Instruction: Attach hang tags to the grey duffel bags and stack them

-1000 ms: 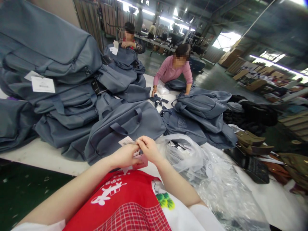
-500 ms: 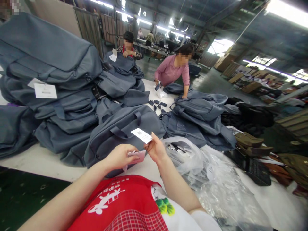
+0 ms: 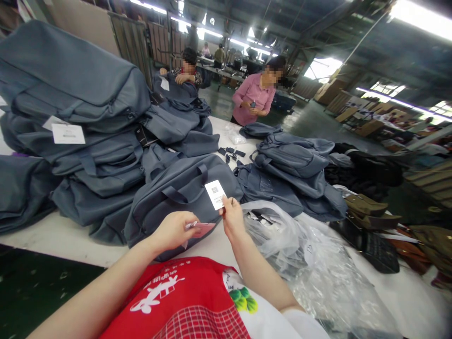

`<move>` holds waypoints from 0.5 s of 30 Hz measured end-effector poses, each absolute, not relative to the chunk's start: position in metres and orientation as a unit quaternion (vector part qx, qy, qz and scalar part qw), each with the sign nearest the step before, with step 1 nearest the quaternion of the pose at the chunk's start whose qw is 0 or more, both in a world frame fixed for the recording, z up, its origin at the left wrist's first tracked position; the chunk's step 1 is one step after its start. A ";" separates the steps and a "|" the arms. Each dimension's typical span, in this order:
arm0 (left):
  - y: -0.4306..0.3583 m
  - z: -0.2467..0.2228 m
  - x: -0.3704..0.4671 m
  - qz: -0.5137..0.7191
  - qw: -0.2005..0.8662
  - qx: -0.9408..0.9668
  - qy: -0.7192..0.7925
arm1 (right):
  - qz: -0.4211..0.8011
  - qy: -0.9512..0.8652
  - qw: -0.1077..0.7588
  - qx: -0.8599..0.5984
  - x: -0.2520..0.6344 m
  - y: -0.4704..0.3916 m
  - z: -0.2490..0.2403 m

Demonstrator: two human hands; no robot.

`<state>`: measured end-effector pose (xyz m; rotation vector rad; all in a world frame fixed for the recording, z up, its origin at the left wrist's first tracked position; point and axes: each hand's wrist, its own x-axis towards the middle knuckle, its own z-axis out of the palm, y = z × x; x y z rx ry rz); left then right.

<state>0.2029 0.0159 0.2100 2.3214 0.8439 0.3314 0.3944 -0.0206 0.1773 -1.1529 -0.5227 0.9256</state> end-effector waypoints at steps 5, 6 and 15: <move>0.025 0.214 0.199 0.113 0.358 0.873 0.312 | 0.423 -0.328 0.665 -0.521 0.401 -0.021 0.185; 0.027 0.214 0.198 0.106 0.377 0.866 0.312 | 0.424 -0.348 0.656 -0.519 0.402 -0.022 0.189; 0.030 0.195 0.202 0.111 0.590 0.717 0.355 | 0.561 -0.272 0.671 -0.402 0.397 -0.028 0.201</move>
